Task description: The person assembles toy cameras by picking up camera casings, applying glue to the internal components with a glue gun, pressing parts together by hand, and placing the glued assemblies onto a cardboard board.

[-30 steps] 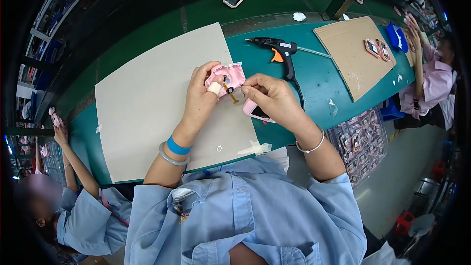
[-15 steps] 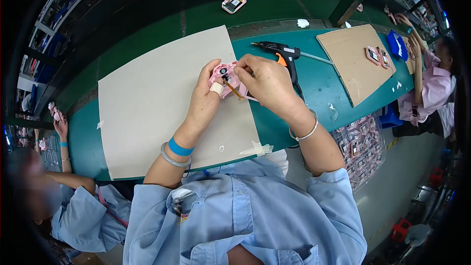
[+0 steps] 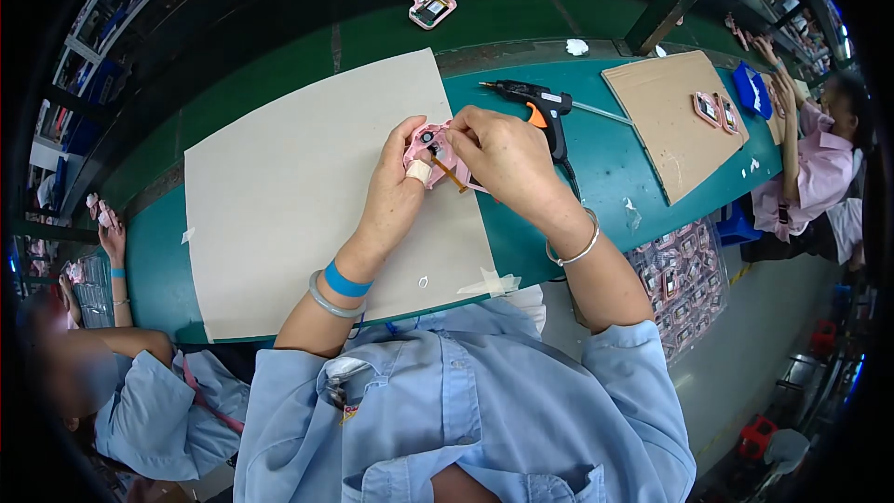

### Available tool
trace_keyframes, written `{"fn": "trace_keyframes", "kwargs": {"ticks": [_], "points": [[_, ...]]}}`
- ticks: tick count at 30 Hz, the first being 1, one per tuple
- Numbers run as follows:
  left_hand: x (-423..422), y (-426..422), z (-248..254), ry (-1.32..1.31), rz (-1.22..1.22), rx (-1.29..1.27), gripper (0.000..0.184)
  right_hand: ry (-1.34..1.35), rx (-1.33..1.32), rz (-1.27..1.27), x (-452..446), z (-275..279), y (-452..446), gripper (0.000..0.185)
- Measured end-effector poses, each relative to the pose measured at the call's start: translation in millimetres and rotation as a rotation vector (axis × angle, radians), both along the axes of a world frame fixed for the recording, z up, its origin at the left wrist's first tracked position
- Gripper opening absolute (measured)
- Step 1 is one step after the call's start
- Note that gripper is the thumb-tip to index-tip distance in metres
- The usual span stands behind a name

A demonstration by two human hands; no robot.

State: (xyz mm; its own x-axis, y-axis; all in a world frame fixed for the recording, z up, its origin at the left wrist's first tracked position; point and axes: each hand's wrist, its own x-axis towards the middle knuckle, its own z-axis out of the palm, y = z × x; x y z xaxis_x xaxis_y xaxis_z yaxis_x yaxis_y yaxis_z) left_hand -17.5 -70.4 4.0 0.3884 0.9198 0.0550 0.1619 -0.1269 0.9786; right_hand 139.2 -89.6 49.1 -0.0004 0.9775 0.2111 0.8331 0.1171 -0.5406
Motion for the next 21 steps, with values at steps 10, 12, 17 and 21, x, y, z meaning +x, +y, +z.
{"fn": "trace_keyframes", "kwargs": {"ticks": [10,12,17,21], "points": [[1.5,-0.7,1.9,0.006,-0.006,-0.014,0.041,-0.002,0.039,-0.023,-1.7,-6.0,-1.0,0.016],[1.9,-0.5,1.0,0.006,-0.004,-0.022,0.040,-0.004,0.032,-0.025,-2.3,-5.4,-1.4,0.016],[2.5,0.0,0.1,0.002,-0.006,-0.028,0.040,-0.015,0.024,-0.028,-3.7,-4.3,-2.7,0.016],[4.3,-1.0,0.6,-0.004,0.001,-0.003,0.038,-0.030,0.030,-0.028,-5.0,-4.7,-4.0,0.016]]}}
